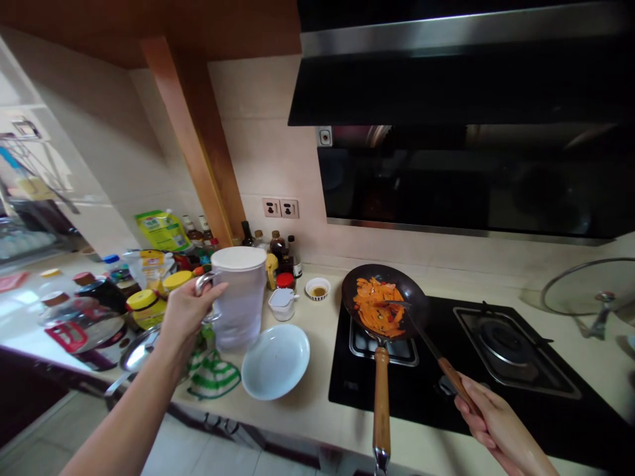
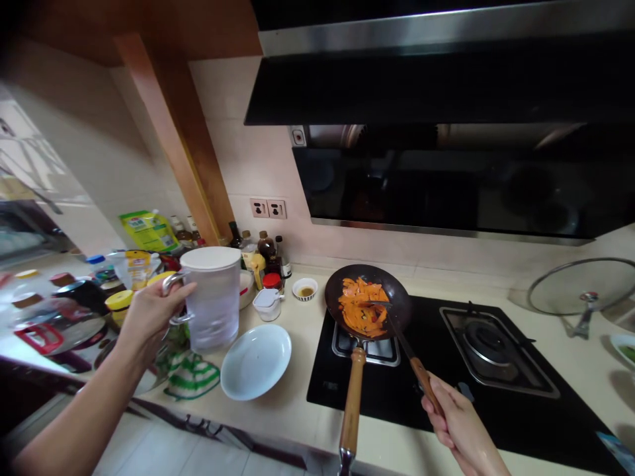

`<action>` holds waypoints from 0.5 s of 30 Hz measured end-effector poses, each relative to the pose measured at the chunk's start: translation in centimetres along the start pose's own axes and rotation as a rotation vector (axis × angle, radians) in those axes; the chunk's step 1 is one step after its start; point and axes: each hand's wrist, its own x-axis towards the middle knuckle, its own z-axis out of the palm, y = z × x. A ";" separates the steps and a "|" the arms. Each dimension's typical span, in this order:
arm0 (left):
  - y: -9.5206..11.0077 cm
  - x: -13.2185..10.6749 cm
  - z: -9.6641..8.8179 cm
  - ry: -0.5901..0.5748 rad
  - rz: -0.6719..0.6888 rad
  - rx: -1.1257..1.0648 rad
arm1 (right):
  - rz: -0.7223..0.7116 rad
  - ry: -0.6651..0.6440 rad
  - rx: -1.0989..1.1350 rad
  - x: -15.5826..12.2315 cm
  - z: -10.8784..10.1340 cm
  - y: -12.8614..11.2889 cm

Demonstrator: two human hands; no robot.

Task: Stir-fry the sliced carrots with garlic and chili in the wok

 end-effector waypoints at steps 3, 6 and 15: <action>2.7 0.4 2.3 -0.225 -0.026 0.013 | 0.000 -0.009 0.019 -0.5 -0.2 0.6; 5.0 0.1 5.3 -0.422 0.010 0.101 | 0.001 0.004 0.033 -1.2 -0.3 1.0; 10.3 -1.9 13.3 -0.822 0.128 0.326 | 0.046 -0.054 0.089 -2.6 -0.4 2.1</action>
